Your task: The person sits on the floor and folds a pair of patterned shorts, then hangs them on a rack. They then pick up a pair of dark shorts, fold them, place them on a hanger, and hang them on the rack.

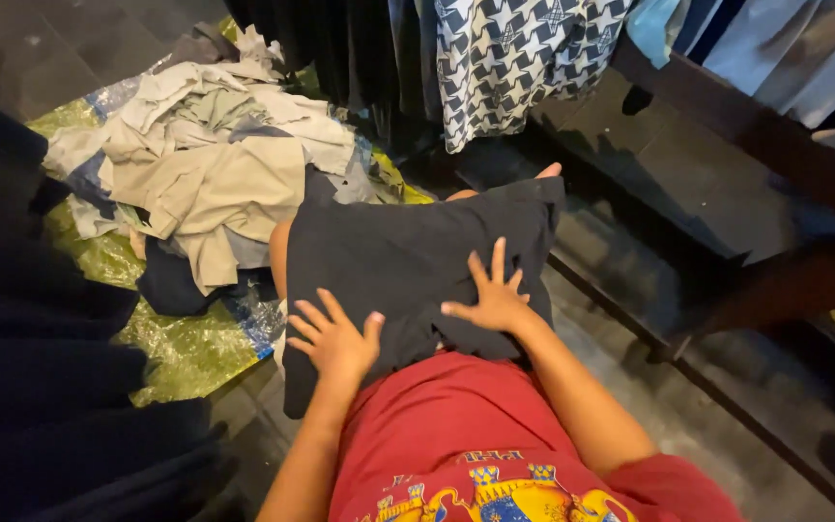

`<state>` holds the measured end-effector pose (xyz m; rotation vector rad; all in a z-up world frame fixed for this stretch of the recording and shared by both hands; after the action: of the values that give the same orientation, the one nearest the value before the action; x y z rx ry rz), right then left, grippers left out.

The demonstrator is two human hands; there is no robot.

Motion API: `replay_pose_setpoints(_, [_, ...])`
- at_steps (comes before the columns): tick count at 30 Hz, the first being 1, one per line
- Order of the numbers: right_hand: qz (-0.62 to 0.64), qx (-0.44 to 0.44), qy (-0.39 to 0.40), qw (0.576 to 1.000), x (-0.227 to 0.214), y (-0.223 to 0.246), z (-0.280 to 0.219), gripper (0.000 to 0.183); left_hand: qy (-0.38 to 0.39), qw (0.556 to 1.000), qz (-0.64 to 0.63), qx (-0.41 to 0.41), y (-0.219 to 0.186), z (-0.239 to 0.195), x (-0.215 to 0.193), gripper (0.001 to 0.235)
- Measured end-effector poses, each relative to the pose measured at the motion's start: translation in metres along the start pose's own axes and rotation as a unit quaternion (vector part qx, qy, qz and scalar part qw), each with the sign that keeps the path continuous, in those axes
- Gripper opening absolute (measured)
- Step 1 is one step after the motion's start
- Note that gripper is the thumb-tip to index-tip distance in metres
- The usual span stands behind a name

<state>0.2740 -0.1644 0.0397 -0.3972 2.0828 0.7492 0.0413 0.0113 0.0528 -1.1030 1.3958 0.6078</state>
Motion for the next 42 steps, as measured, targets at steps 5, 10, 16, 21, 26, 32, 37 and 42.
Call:
replay_pose_setpoints(5, [0.050, -0.087, 0.133, 0.986, -0.005, 0.003, -0.060, 0.092, 0.112, 0.942, -0.185, 0.258, -0.046, -0.051, 0.001, 0.064])
replay_pose_setpoints(10, [0.073, -0.090, -0.005, 0.993, -0.046, -0.028, -0.067, 0.040, 0.009, 0.954, -0.164, 0.253, -0.043, -0.017, 0.011, 0.016])
replay_pose_setpoints(16, [0.208, -0.151, -0.185, 0.949, -0.099, 0.008, -0.067, 0.021, -0.309, 0.892, -0.227, 0.238, -0.060, -0.003, -0.096, 0.017])
replay_pose_setpoints(21, [0.318, -0.179, -0.258, 0.895, -0.095, 0.053, 0.000, 0.026, -0.281, 0.857, -0.316, 0.296, -0.135, -0.032, -0.120, 0.048])
replay_pose_setpoints(26, [0.387, -0.148, -0.164, 0.895, -0.075, 0.067, -0.007, 0.042, -0.154, 0.886, -0.373, 0.229, -0.124, -0.015, -0.038, 0.023])
replay_pose_setpoints(32, [0.107, -0.167, -0.278, 0.940, -0.053, 0.052, -0.048, 0.027, -0.266, 0.845, -0.455, 0.097, -0.067, 0.021, -0.030, 0.022])
replay_pose_setpoints(37, [0.195, -0.098, -0.231, 0.948, -0.089, 0.059, -0.064, 0.026, -0.226, 0.827, -0.509, 0.073, -0.064, 0.040, -0.023, 0.021])
replay_pose_setpoints(42, [0.007, -0.101, -0.177, 0.979, -0.033, 0.052, -0.037, 0.022, -0.175, 0.792, -0.581, 0.072, -0.059, 0.052, -0.011, 0.021])
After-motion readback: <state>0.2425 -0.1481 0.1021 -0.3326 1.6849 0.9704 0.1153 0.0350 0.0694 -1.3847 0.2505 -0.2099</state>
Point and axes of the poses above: each hand's wrist, its own z-axis towards the middle knuckle, its own x-axis out of the palm, y = z × x, the point moved 8 cm from there along z, towards the middle knuckle, and after that the axes turned 2 degrees about -y, right-handed, at the moved point
